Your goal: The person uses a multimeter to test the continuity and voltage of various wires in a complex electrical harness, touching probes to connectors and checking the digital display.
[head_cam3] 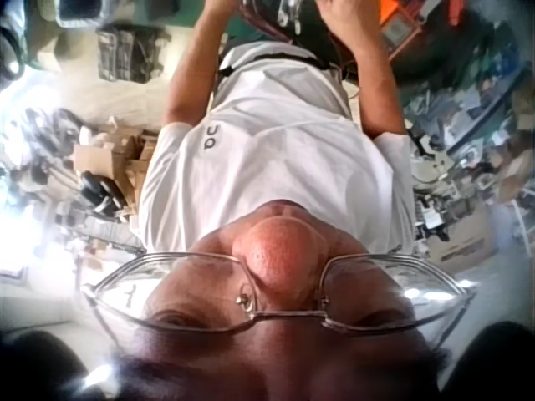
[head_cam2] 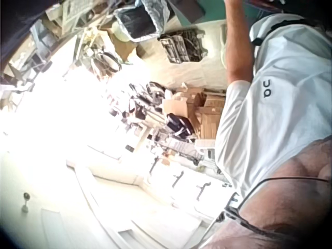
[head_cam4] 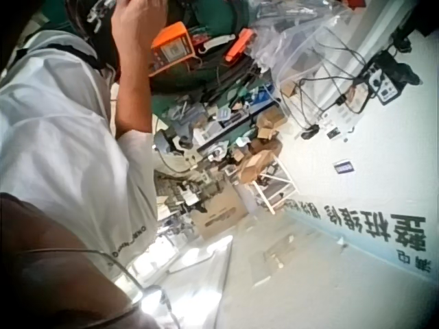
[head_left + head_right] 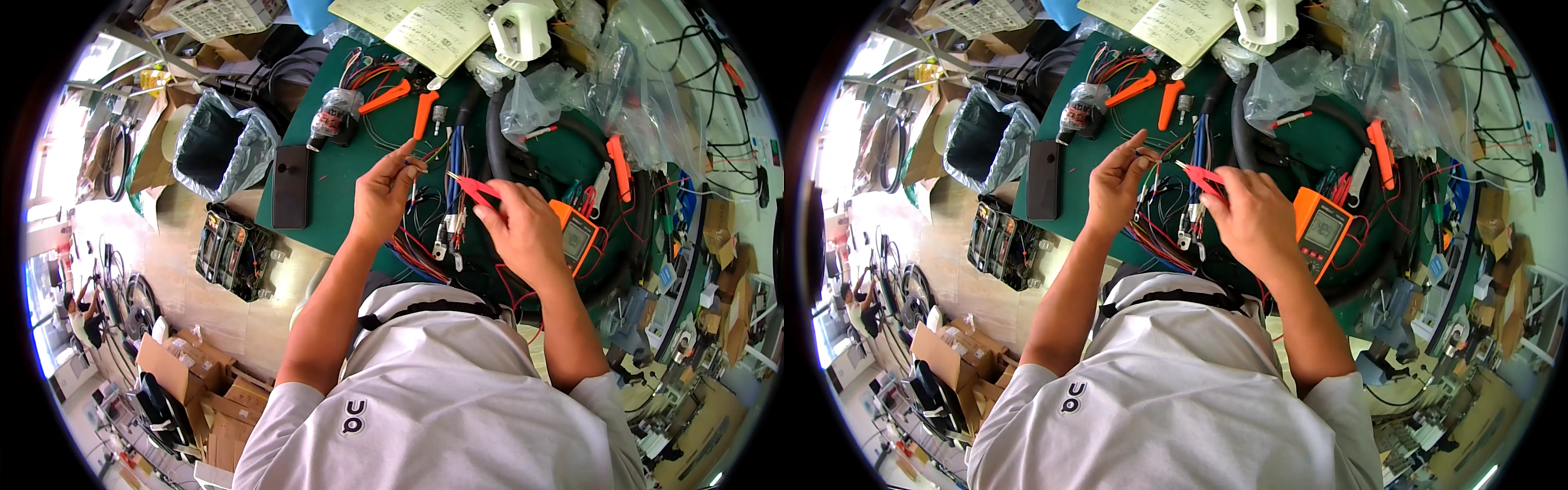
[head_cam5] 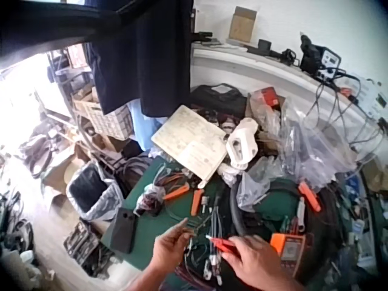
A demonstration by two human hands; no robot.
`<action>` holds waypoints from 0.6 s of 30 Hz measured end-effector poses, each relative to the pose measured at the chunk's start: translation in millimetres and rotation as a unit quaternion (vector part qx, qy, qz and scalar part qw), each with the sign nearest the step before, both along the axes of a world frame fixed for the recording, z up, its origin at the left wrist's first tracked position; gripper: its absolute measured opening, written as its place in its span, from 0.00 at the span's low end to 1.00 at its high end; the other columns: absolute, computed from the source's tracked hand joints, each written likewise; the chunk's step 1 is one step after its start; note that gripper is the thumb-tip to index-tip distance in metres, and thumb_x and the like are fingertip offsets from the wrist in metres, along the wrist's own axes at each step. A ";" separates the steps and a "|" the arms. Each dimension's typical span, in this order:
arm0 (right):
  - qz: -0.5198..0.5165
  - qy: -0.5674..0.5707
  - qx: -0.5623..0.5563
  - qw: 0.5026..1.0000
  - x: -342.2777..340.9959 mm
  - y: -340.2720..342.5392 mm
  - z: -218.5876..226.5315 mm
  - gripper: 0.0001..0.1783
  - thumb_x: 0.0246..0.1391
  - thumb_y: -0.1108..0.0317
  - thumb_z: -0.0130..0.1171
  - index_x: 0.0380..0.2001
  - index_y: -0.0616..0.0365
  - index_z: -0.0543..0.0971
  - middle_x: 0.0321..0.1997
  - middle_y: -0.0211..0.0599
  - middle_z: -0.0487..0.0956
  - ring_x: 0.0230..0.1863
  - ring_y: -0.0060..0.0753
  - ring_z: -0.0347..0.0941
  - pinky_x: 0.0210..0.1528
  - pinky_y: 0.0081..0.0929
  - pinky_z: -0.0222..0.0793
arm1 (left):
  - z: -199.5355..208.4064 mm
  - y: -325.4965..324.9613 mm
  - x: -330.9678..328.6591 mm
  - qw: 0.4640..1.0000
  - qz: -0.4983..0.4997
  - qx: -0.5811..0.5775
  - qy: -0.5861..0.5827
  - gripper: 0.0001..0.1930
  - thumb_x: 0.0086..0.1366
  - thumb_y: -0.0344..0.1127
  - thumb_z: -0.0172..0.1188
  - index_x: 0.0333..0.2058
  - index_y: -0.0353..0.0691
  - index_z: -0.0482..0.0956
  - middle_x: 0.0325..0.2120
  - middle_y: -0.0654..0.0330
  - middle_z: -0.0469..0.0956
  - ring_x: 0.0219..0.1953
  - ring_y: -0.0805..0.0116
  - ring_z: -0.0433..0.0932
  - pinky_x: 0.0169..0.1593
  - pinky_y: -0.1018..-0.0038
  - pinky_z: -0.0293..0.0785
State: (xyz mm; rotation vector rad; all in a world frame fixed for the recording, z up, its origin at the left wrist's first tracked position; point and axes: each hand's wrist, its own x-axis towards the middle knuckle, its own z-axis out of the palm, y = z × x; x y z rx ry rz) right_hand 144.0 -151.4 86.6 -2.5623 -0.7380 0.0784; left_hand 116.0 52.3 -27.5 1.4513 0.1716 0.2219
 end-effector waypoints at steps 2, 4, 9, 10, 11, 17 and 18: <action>0.015 -0.036 -0.015 0.999 2.7 9.0 -4.9 0.16 0.54 0.58 0.62 0.39 0.58 0.75 0.31 0.38 0.78 0.34 0.45 0.75 0.37 0.42 0.70 | 19.4 -6.8 0.0 0.993 -0.009 0.115 0.027 0.26 0.66 0.26 0.57 0.62 0.33 0.64 0.37 0.57 0.84 0.41 0.75 0.79 0.49 0.78 0.72; 0.020 -0.047 -0.019 0.998 3.8 10.6 -10.9 0.16 0.55 0.56 0.61 0.39 0.57 0.75 0.29 0.36 0.78 0.33 0.43 0.75 0.34 0.43 0.70 | 37.5 -7.7 -0.4 0.970 -0.024 0.235 0.061 0.33 0.64 0.26 0.59 0.66 0.39 0.57 0.37 0.54 0.84 0.42 0.66 0.83 0.49 0.73 0.74; 0.035 -0.043 -0.019 0.998 5.4 11.4 -10.3 0.16 0.58 0.55 0.57 0.38 0.57 0.76 0.27 0.35 0.78 0.31 0.41 0.76 0.32 0.42 0.69 | 27.2 -7.3 -2.2 0.953 -0.027 0.301 -0.018 0.36 0.62 0.26 0.59 0.67 0.38 0.53 0.37 0.52 0.83 0.43 0.53 0.82 0.48 0.67 0.75; 0.038 -0.043 -0.015 0.998 5.0 11.1 -11.3 0.16 0.58 0.55 0.57 0.38 0.57 0.76 0.27 0.35 0.78 0.31 0.42 0.76 0.31 0.42 0.69 | 26.8 -7.5 -2.1 0.949 -0.029 0.313 -0.031 0.37 0.62 0.26 0.59 0.67 0.38 0.52 0.37 0.52 0.83 0.43 0.51 0.81 0.48 0.66 0.76; 0.042 -0.044 -0.010 0.998 4.5 10.8 -13.3 0.15 0.58 0.55 0.57 0.38 0.57 0.76 0.27 0.36 0.79 0.31 0.42 0.76 0.31 0.42 0.70 | 26.7 -8.2 -2.2 0.947 -0.033 0.317 -0.038 0.37 0.62 0.26 0.59 0.67 0.38 0.53 0.37 0.52 0.83 0.42 0.52 0.82 0.48 0.66 0.76; 0.037 -0.020 -0.022 0.999 3.3 11.2 -14.0 0.17 0.58 0.56 0.58 0.39 0.60 0.76 0.30 0.39 0.79 0.33 0.45 0.76 0.35 0.42 0.70 | 26.5 -13.0 -3.7 0.948 -0.031 0.313 -0.050 0.37 0.61 0.26 0.60 0.67 0.37 0.53 0.36 0.53 0.83 0.41 0.52 0.82 0.47 0.67 0.76; 0.036 -0.026 -0.018 0.999 3.5 11.1 -15.1 0.16 0.57 0.55 0.58 0.38 0.58 0.76 0.29 0.38 0.79 0.32 0.45 0.76 0.34 0.42 0.70 | 27.6 -13.0 -4.2 0.949 -0.031 0.310 -0.043 0.37 0.61 0.26 0.61 0.67 0.37 0.53 0.37 0.53 0.83 0.41 0.53 0.82 0.47 0.67 0.76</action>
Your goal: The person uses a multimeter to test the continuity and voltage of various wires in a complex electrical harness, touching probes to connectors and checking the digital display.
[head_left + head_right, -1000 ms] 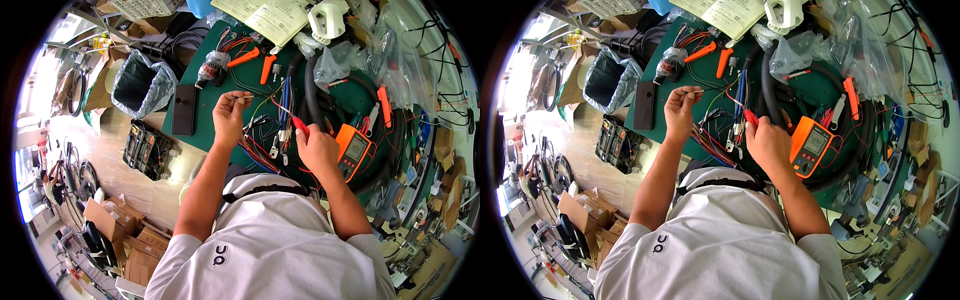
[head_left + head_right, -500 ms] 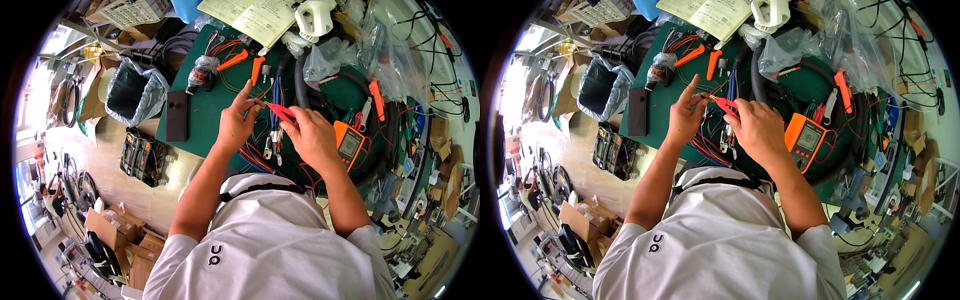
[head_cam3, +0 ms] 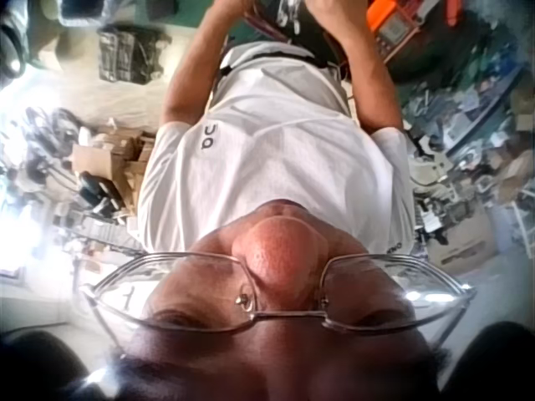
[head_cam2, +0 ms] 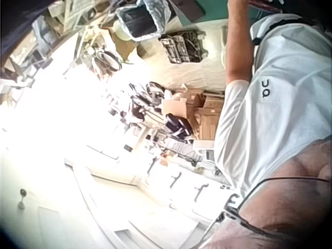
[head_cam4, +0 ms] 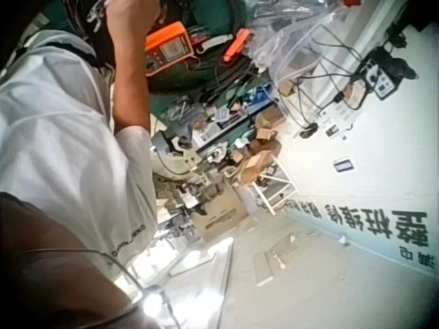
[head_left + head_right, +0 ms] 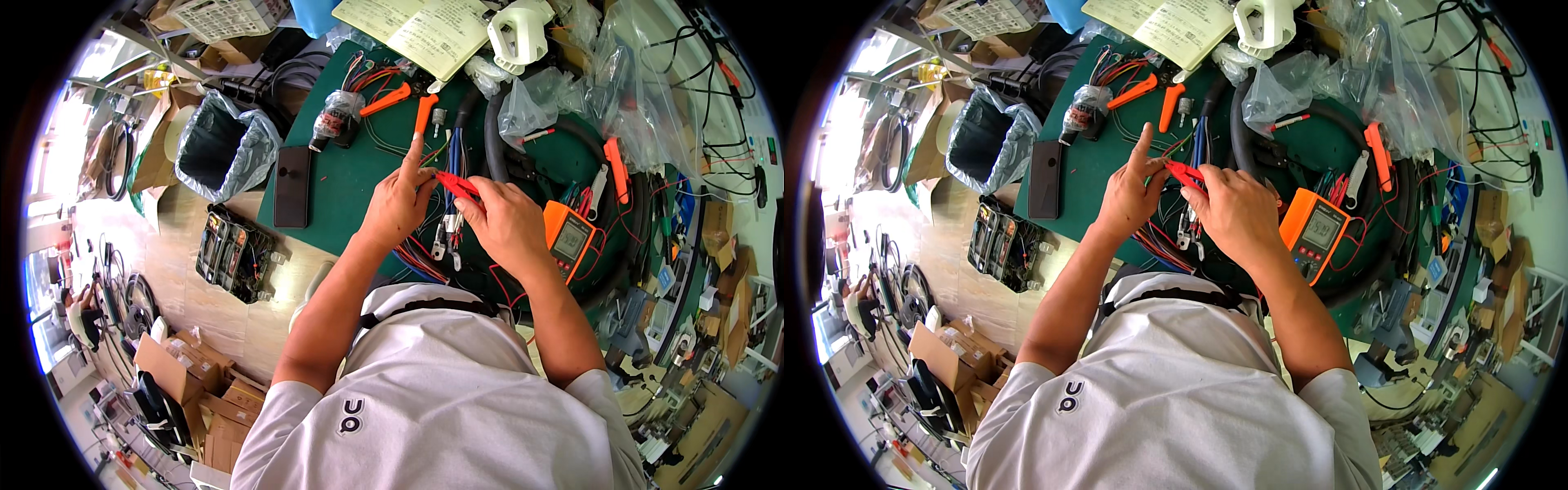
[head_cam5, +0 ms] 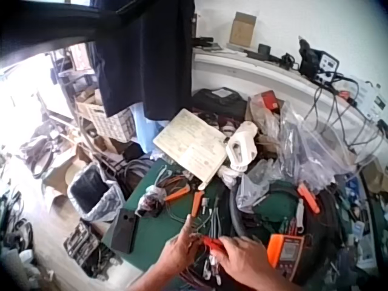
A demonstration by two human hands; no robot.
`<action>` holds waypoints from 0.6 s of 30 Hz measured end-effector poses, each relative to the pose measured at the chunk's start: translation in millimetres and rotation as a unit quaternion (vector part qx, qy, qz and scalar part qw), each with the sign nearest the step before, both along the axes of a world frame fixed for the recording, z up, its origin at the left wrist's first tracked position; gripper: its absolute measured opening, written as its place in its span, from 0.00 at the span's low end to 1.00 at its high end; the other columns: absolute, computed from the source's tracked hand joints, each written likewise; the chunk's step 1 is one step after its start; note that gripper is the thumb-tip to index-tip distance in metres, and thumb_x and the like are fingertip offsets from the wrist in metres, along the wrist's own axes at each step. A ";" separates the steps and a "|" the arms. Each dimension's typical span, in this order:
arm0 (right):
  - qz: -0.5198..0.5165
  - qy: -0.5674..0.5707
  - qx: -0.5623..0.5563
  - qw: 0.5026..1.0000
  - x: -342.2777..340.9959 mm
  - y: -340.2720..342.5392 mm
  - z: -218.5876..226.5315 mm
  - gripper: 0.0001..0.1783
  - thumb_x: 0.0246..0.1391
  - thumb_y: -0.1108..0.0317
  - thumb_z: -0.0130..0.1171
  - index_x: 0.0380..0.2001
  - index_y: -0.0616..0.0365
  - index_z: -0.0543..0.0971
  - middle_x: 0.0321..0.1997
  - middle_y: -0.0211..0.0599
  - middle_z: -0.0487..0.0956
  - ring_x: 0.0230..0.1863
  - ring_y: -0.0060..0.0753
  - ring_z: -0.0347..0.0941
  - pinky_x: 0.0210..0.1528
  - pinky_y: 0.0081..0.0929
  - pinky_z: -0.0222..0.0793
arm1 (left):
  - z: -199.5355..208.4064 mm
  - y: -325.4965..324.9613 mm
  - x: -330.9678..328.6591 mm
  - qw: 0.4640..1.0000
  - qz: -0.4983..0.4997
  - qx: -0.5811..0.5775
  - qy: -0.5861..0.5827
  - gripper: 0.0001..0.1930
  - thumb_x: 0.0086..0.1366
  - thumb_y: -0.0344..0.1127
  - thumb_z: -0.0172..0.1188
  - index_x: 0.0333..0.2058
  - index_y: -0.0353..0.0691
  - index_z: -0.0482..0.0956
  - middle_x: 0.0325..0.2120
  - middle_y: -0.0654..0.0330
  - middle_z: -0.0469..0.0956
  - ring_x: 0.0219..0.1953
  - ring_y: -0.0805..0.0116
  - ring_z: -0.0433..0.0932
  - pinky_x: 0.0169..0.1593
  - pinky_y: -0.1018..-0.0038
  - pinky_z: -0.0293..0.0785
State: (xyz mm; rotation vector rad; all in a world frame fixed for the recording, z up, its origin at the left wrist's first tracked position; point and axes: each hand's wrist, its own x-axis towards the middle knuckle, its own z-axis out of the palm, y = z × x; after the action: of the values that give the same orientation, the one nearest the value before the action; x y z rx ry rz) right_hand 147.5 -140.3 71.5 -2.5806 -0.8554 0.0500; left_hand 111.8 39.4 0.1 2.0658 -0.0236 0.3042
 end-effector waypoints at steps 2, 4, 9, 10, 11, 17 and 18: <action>-0.008 0.004 0.002 1.000 -1.2 -1.6 0.4 0.17 0.57 0.55 0.59 0.40 0.59 0.77 0.31 0.39 0.79 0.34 0.45 0.76 0.36 0.42 0.71 | 0.9 2.0 -4.7 1.000 0.013 -0.024 0.013 0.37 0.61 0.26 0.62 0.66 0.37 0.55 0.39 0.53 0.83 0.42 0.56 0.82 0.47 0.68 0.76; -0.017 -0.004 0.001 1.000 -1.8 -5.4 -1.4 0.19 0.56 0.55 0.59 0.41 0.59 0.77 0.32 0.40 0.80 0.36 0.46 0.75 0.38 0.42 0.71 | 2.5 13.7 -12.0 0.997 0.038 -0.067 0.022 0.36 0.60 0.26 0.63 0.66 0.37 0.56 0.42 0.53 0.82 0.42 0.60 0.83 0.47 0.69 0.77; -0.030 -0.038 -0.029 0.998 -3.3 -23.8 -18.9 0.22 0.55 0.56 0.61 0.47 0.62 0.76 0.37 0.44 0.79 0.41 0.47 0.74 0.44 0.41 0.70 | -15.5 62.7 -63.9 0.968 0.195 -0.070 0.142 0.14 0.67 0.32 0.58 0.47 0.30 0.76 0.36 0.56 0.82 0.36 0.75 0.79 0.44 0.76 0.76; -0.033 -0.038 -0.036 0.998 -5.6 -25.4 -24.8 0.21 0.54 0.59 0.62 0.46 0.63 0.76 0.40 0.42 0.78 0.43 0.46 0.73 0.47 0.40 0.69 | -26.5 69.7 -76.6 0.960 0.193 -0.109 0.174 0.13 0.67 0.32 0.57 0.46 0.29 0.76 0.34 0.57 0.81 0.34 0.74 0.79 0.42 0.76 0.76; -0.021 -0.096 -0.016 0.995 -7.8 -21.4 -25.6 0.20 0.54 0.60 0.62 0.45 0.62 0.76 0.41 0.40 0.78 0.43 0.45 0.73 0.47 0.39 0.69 | -38.2 76.1 -91.5 0.948 0.195 -0.148 0.205 0.12 0.67 0.32 0.57 0.44 0.28 0.76 0.32 0.57 0.81 0.33 0.73 0.79 0.40 0.76 0.76; 0.178 -0.097 0.089 0.975 -37.9 23.3 -42.2 0.08 0.51 0.69 0.59 0.35 0.59 0.79 0.40 0.35 0.77 0.45 0.38 0.72 0.48 0.33 0.69 | -70.0 37.7 -132.3 0.875 0.211 -0.306 0.311 0.11 0.69 0.33 0.55 0.41 0.27 0.77 0.32 0.57 0.80 0.31 0.73 0.78 0.38 0.76 0.77; 0.179 -0.073 0.060 0.979 -32.6 31.6 -47.6 0.07 0.52 0.69 0.57 0.33 0.60 0.79 0.39 0.37 0.77 0.43 0.39 0.72 0.48 0.33 0.70 | -75.2 32.7 -132.8 0.874 0.210 -0.298 0.323 0.13 0.69 0.34 0.55 0.43 0.26 0.76 0.32 0.56 0.80 0.32 0.71 0.79 0.38 0.75 0.78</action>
State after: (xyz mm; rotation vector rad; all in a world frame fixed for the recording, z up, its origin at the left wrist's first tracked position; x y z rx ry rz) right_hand 114.9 -108.7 23.9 -2.3118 -1.3268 -0.0860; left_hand -21.0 72.1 -75.1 1.4422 0.8360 -0.1291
